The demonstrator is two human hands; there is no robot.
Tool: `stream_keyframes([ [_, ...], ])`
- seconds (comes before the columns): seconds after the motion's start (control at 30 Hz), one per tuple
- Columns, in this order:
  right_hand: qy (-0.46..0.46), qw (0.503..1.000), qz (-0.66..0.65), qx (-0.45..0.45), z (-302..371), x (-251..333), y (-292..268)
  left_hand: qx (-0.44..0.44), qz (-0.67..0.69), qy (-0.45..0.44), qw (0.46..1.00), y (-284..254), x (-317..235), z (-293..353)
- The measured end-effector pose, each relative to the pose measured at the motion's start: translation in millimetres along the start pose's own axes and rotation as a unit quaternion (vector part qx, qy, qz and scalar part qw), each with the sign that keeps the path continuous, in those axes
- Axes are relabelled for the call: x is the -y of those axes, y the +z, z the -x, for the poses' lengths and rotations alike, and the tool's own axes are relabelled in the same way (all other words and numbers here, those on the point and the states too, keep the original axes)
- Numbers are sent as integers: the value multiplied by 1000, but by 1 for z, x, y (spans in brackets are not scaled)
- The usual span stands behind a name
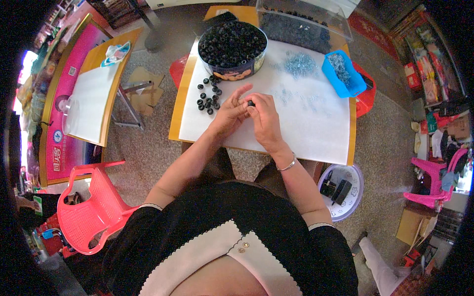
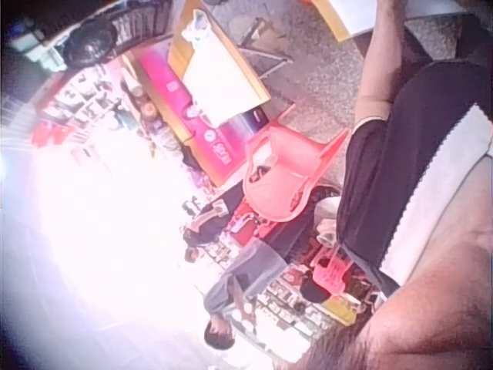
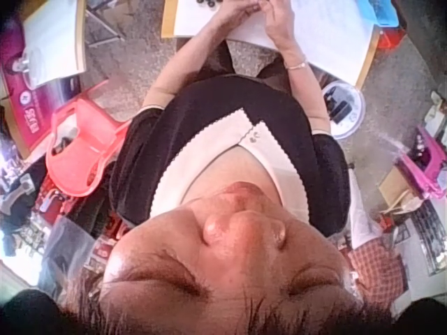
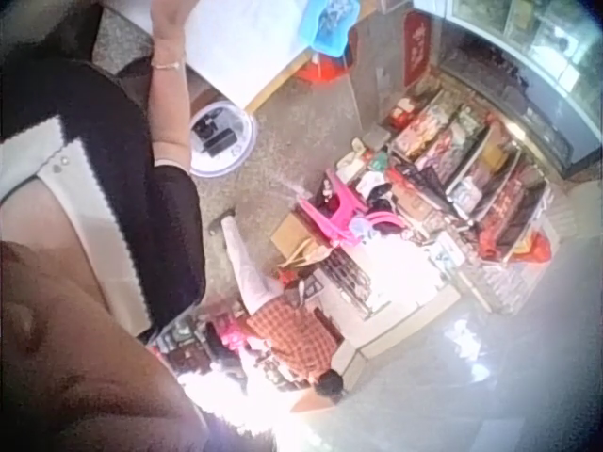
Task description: The person assembles small black plastic components with clear plastic inserts by hand, taking parts from plastic bins and fitting them together.
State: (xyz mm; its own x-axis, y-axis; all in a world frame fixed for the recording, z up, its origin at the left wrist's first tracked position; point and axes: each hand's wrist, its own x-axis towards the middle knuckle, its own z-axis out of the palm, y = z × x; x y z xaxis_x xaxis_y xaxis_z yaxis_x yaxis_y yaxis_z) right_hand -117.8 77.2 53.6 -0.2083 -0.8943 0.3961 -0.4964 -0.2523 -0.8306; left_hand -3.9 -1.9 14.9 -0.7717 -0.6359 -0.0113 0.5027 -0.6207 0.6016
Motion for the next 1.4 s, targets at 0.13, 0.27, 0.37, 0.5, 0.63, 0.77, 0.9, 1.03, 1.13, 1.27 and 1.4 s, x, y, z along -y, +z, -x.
stream_keyframes([
  [0.13, -17, 1000, 8, 21, -7, 3, -4, 7, 0, -2, 1000, -7, -2, -3],
  [0.27, -2, 998, -48, 35, -4, -9, -6, -6, 4, -8, 1000, -3, -1, -1],
  [0.37, 82, 988, -110, 73, -1, -11, -7, 5, -4, -13, 1000, -3, -1, 0],
  [0.5, 36, 994, -78, 68, -2, 3, -9, -8, -6, -20, 1000, -4, -1, 0],
  [0.63, 57, 995, -52, 64, -7, 8, -13, 2, -11, -22, 1000, -5, 0, -3],
  [0.77, 64, 994, -86, 30, -5, 7, -2, -17, -12, -22, 1000, -3, -3, -2],
  [0.9, 11, 998, -69, -10, -7, 3, 8, -14, -19, -1, 1000, -5, -1, -2],
  [1.03, 59, 991, -116, -28, -6, 4, 12, -32, 21, -19, 999, -4, -2, -2],
  [1.13, 53, 992, -110, -37, -8, 6, 15, -27, 30, -3, 999, -12, 2, -4],
  [1.27, 49, 993, -101, -42, -10, 6, 13, -42, 43, 11, 998, -15, 3, -5],
  [1.4, 12, 998, -54, -21, -11, 7, 0, -39, 46, 4, 998, -9, -2, -4],
])
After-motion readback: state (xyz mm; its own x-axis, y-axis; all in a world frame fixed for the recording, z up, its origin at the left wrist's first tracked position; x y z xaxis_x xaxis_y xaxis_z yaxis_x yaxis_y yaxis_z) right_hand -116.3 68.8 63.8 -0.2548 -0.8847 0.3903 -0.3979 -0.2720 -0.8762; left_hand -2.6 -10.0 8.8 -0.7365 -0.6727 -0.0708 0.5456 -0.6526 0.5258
